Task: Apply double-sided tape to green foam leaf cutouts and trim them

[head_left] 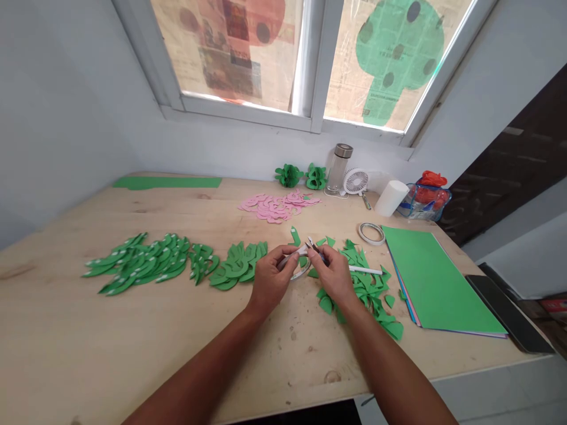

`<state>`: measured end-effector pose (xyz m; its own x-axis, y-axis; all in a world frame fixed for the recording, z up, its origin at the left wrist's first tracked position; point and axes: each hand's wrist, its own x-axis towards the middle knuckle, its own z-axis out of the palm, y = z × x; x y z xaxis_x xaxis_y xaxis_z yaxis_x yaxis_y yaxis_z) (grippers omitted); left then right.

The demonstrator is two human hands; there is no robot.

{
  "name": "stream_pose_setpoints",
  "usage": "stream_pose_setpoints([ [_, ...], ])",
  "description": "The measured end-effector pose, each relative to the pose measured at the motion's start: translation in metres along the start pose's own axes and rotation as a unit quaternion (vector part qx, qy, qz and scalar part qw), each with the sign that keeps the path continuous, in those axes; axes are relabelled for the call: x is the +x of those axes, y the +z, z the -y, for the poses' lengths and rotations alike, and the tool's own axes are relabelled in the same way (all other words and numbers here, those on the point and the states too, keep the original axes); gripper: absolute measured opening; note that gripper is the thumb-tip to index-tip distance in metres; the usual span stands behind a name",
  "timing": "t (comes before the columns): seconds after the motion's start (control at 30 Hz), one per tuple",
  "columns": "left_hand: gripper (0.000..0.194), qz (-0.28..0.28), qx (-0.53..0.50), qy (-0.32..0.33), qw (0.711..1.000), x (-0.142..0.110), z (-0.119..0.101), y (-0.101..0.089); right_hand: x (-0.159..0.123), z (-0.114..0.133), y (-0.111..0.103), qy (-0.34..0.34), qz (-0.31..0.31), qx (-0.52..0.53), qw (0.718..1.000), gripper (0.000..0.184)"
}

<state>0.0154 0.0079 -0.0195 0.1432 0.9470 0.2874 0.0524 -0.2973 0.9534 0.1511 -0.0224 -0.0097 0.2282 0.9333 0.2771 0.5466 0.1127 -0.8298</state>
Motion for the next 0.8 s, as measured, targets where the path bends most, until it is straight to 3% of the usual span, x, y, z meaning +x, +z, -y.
stream_pose_setpoints([
  [0.2,0.017,0.004,-0.026,-0.024,0.999,-0.0001,0.0009,0.0004,0.0020,-0.0052,0.0017,0.018,0.010,0.027,0.999,0.037],
  [0.8,0.019,0.039,-0.036,-0.010,0.999,-0.0004,-0.0011,0.0005,-0.0005,-0.0003,0.0009,-0.002,0.028,0.028,0.999,0.036],
])
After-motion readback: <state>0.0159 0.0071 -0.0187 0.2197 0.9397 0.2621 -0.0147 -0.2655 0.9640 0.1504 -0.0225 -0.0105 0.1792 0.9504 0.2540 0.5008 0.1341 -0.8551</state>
